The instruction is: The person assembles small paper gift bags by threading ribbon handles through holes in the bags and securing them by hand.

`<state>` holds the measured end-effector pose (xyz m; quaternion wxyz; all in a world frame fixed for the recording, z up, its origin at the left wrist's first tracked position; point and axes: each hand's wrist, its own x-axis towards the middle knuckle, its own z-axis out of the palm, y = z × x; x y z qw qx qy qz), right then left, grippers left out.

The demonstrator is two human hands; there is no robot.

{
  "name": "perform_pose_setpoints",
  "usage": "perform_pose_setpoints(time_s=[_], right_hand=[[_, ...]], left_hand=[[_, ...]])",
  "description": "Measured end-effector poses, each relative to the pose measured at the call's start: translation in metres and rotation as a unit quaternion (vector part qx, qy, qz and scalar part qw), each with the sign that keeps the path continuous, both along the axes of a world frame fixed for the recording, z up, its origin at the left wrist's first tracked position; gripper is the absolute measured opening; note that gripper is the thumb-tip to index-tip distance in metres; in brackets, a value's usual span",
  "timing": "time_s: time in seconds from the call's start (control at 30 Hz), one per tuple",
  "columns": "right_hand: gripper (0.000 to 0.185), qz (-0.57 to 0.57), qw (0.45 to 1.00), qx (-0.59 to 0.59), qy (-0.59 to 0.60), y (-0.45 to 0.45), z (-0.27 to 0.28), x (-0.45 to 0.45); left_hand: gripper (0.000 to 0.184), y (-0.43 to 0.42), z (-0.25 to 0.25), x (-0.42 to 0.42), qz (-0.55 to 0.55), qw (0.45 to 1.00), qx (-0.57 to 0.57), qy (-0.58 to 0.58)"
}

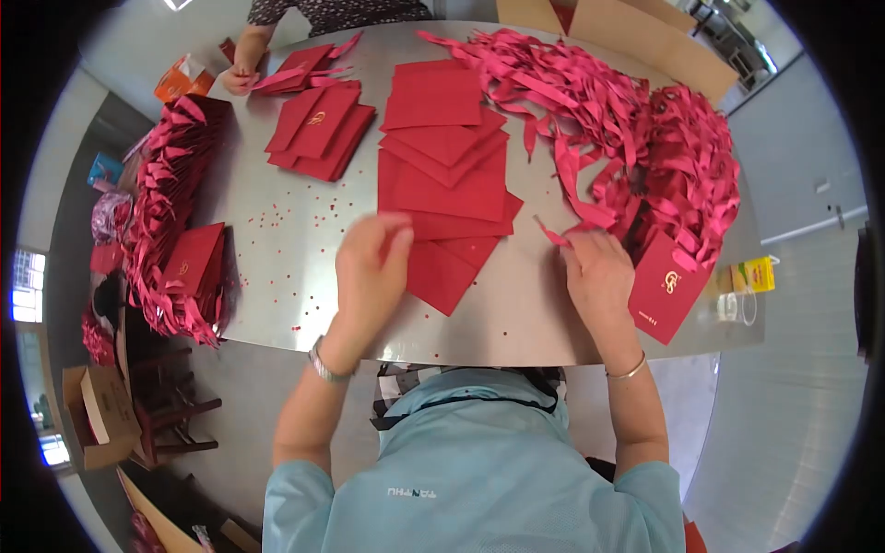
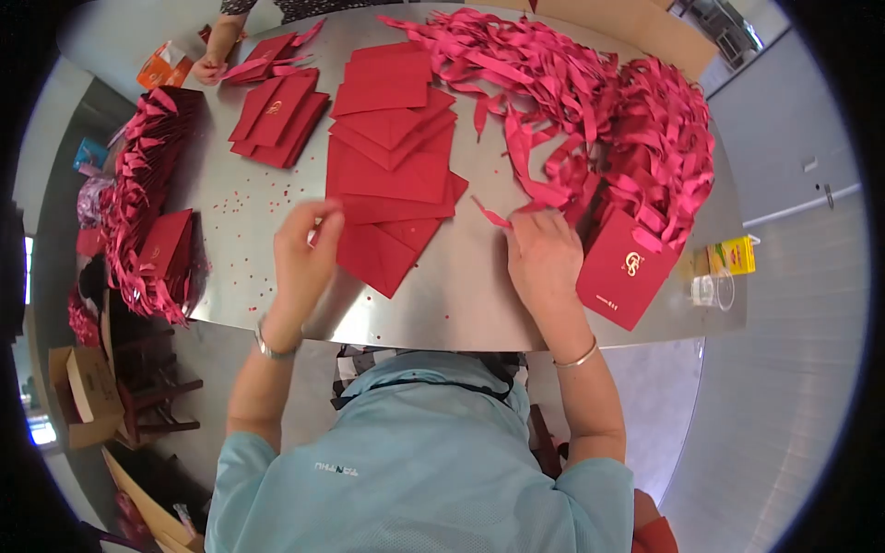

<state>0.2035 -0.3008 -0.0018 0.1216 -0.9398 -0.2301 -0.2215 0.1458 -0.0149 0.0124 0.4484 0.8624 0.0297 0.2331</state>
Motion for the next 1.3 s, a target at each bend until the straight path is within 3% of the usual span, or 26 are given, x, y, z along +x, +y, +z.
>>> perform_pose_setpoints(time_s=[0.07,0.13,0.17,0.27,0.37,0.5,0.7,0.77,0.8,0.87,0.97,1.07,1.13,1.3], right_hand=[[0.016,0.008,1.0,-0.001,0.024,0.006,-0.003,-0.007],[0.02,0.01,1.0,-0.005,0.02,0.013,-0.014,-0.015],[0.024,0.003,0.997,0.002,0.079,0.015,-0.017,-0.021],[0.026,-0.005,0.998,0.027,0.051,0.019,-0.032,-0.025],[0.026,-0.008,0.999,0.04,0.034,0.021,-0.036,-0.025],[0.025,-0.005,0.997,0.065,0.043,0.021,-0.033,-0.024],[0.026,-0.003,0.997,0.064,0.051,0.023,-0.03,-0.024],[0.025,-0.004,0.997,0.065,0.051,0.022,-0.03,-0.024],[0.025,-0.003,0.996,0.068,0.055,0.022,-0.03,-0.024],[0.025,-0.002,0.996,0.073,0.059,0.022,-0.029,-0.024],[0.023,-0.004,0.995,0.076,0.061,0.022,-0.03,-0.025],[0.031,-0.002,0.996,0.064,0.068,0.018,-0.034,-0.025],[0.042,0.006,0.992,0.099,0.083,0.016,-0.033,-0.024],[0.05,0.055,0.985,0.161,0.03,0.016,0.014,-0.016]], left_hand=[[0.017,0.02,-0.008,0.037,0.018,0.999,0.03,-0.022],[0.031,0.036,-0.016,0.072,0.041,0.988,0.144,-0.031],[0.031,0.042,-0.021,0.091,0.046,0.988,0.143,-0.038],[0.043,0.057,-0.031,0.145,0.114,0.986,0.122,-0.023],[0.051,0.067,-0.027,0.19,0.13,0.97,0.153,0.135],[0.052,0.063,-0.019,0.219,0.154,0.95,0.183,0.199],[0.053,0.059,-0.017,0.225,0.088,0.961,0.073,0.252],[0.048,0.063,-0.026,0.23,0.043,0.955,-0.162,0.243],[0.048,0.066,-0.031,0.231,0.043,0.956,-0.161,0.243],[0.042,0.063,-0.022,0.217,-0.011,0.905,-0.346,0.247],[0.037,0.063,-0.019,0.19,-0.042,0.885,-0.397,0.24],[0.038,0.047,0.0,0.134,-0.043,0.895,-0.375,0.239],[0.036,0.044,-0.018,0.108,-0.039,0.897,-0.384,0.216],[0.037,0.035,-0.025,0.06,-0.028,0.929,-0.322,0.183]])
